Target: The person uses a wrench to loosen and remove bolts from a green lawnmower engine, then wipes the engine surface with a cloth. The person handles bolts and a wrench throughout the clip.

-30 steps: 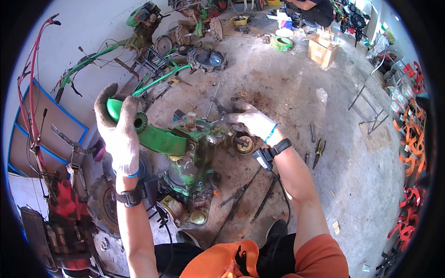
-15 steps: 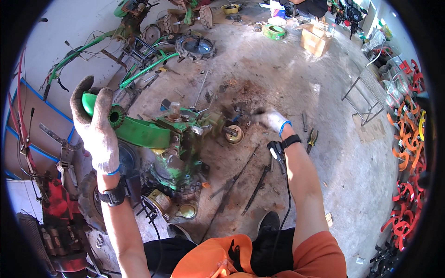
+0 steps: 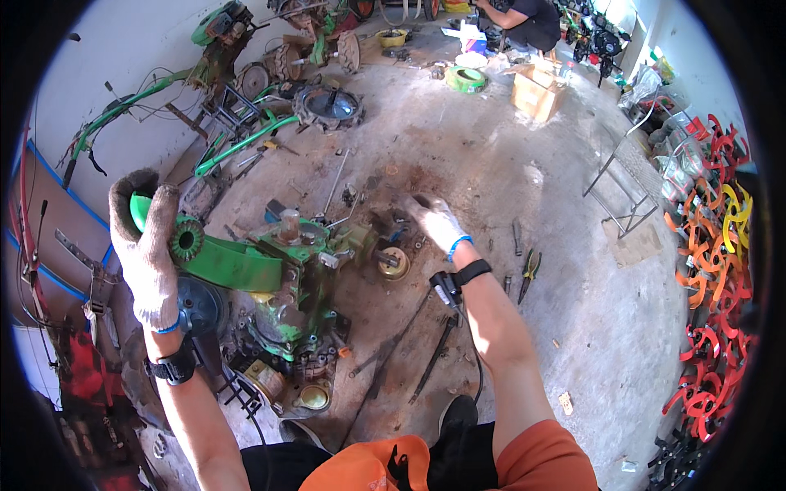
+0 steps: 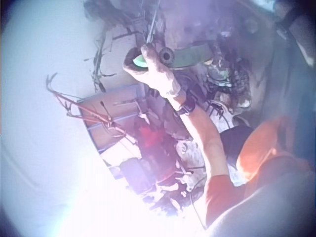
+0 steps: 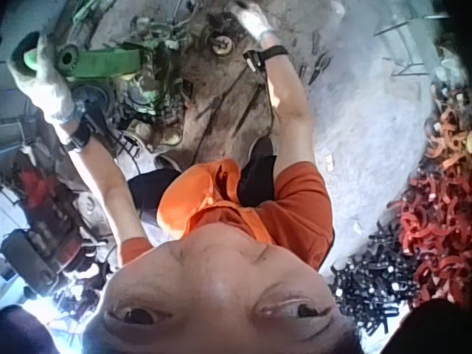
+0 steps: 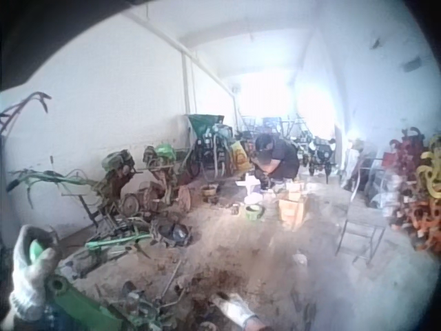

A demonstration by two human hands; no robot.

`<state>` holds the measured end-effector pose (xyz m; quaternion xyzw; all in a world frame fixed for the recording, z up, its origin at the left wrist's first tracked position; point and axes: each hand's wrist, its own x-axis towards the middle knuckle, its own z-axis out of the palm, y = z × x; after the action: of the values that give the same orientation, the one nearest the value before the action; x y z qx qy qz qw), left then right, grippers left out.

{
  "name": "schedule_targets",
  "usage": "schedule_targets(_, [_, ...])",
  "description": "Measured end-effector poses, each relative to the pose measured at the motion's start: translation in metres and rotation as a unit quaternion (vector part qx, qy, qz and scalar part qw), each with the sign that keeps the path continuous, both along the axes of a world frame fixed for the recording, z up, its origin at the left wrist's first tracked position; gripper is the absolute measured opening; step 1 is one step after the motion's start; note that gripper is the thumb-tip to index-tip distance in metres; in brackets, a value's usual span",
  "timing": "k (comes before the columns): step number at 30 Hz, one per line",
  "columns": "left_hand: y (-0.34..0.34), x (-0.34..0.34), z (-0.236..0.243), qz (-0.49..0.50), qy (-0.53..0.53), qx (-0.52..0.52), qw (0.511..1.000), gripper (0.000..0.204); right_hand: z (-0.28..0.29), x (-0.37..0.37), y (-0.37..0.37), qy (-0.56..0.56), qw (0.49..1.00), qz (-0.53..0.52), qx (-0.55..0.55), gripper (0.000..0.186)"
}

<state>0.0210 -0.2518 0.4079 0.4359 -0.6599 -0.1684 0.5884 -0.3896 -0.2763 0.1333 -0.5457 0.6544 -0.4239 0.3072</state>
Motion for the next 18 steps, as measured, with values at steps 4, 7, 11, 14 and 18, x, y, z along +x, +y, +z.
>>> schedule_targets(4, [-0.003, 0.007, 0.005, -0.023, -0.042, -0.006, 0.999, 0.030, 0.050, 0.038, -0.007, -0.045, 0.997, 0.029, -0.063, 0.043])
schedule_targets(7, [-0.001, 0.007, 0.008, -0.039, -0.039, 0.017, 0.998, 0.027, 0.087, 0.060, -0.003, -0.057, 0.997, 0.035, -0.034, 0.043])
schedule_targets(11, [0.001, 0.005, 0.014, -0.038, -0.076, -0.001, 0.996, 0.033, 0.115, 0.088, 0.013, -0.037, 0.996, 0.069, -0.052, 0.046])
schedule_targets(14, [0.000, 0.004, 0.016, -0.056, -0.063, 0.023, 0.996, 0.035, 0.125, 0.099, 0.030, -0.051, 0.994, 0.086, -0.053, 0.052])
schedule_targets(18, [-0.004, 0.001, 0.017, -0.059, -0.062, 0.024, 0.996, 0.034, 0.139, 0.106, 0.052, 0.011, 0.997, 0.024, -0.074, 0.050])
